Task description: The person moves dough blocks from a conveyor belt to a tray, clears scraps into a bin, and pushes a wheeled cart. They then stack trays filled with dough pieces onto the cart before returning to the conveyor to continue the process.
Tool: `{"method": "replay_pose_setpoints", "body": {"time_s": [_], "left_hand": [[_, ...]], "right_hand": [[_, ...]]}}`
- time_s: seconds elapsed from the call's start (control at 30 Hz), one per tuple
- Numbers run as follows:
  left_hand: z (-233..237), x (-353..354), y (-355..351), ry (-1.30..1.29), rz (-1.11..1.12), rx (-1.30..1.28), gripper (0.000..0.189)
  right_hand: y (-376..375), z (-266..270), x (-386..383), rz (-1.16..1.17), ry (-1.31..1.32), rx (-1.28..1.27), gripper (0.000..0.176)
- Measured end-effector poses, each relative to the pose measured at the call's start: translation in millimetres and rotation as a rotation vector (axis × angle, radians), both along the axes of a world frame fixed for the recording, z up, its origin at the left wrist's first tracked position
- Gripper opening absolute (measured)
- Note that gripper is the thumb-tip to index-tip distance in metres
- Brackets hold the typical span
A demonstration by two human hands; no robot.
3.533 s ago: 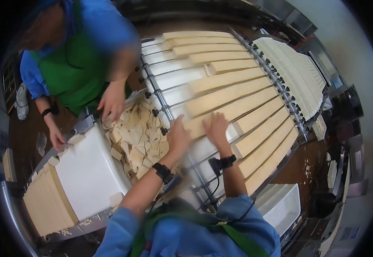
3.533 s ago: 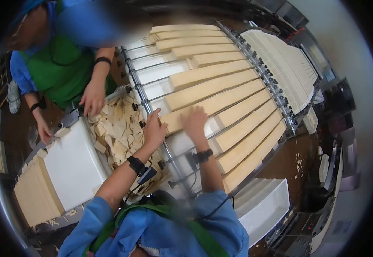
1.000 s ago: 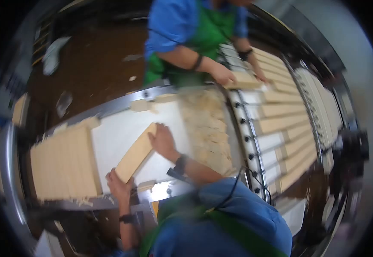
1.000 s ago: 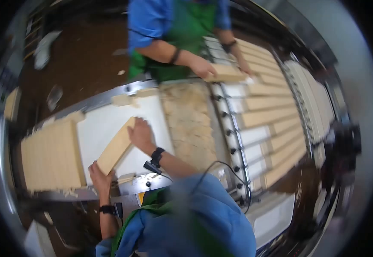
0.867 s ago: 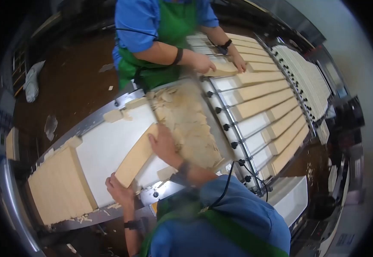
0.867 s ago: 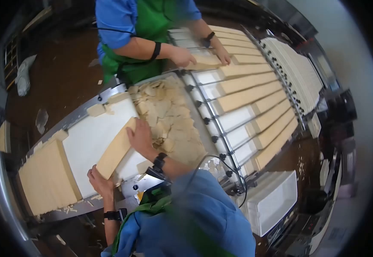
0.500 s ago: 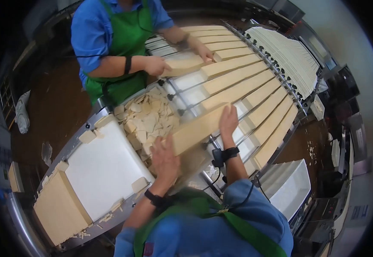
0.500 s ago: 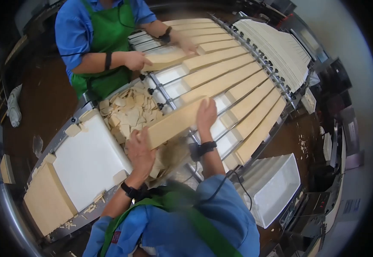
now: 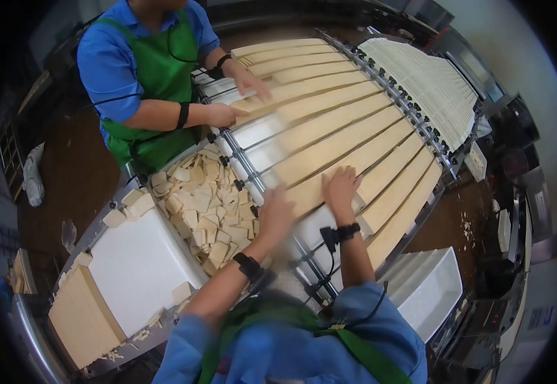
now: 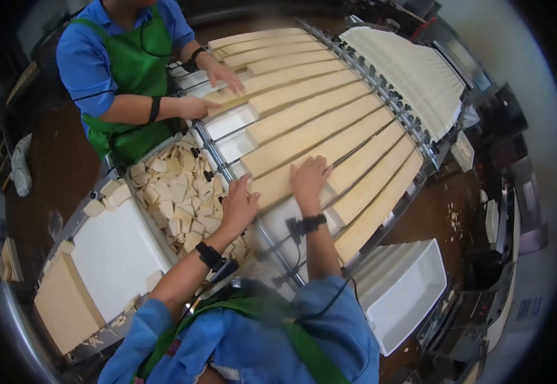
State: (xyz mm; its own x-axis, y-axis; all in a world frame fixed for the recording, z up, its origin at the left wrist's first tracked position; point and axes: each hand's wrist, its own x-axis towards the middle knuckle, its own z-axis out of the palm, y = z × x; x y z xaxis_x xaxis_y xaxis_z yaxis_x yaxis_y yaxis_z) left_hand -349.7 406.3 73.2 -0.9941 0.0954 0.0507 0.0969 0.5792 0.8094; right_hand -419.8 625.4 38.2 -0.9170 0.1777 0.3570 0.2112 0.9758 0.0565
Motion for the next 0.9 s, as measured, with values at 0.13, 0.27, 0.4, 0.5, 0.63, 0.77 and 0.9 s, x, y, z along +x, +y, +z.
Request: {"method": "replay_pose_setpoints", "body": {"time_s": [0.13, 0.27, 0.4, 0.5, 0.63, 0.77, 0.9], "left_hand": [[-3, 7, -5, 0.028, 0.053, 0.142, 0.059], [-9, 9, -14, 0.046, 0.061, 0.243, 0.062], [-20, 20, -37, 0.11, 0.099, 0.345, 0.06], [-19, 45, -71, 0.151, 0.276, 0.351, 0.059], [-42, 82, -144, 0.177, 0.436, 0.265, 0.062], [-62, 125, -201, 0.015, 0.536, 0.154, 0.061], [-99, 162, -235, 0.176, 0.457, -0.048, 0.056]], "right_hand": [[-42, -17, 46, 0.429, 0.027, -0.401, 0.074], [-76, 4, 78, 0.537, -0.151, -0.441, 0.074], [-83, 11, 79, 0.555, -0.1, -0.198, 0.074], [-89, 11, 78, 0.581, -0.084, -0.109, 0.072], [-93, 12, 80, 0.631, -0.108, 0.005, 0.07], [-98, 18, 87, 0.779, -0.096, -0.003, 0.075], [-91, -8, 75, 0.581, -0.273, -0.141, 0.077]]}}
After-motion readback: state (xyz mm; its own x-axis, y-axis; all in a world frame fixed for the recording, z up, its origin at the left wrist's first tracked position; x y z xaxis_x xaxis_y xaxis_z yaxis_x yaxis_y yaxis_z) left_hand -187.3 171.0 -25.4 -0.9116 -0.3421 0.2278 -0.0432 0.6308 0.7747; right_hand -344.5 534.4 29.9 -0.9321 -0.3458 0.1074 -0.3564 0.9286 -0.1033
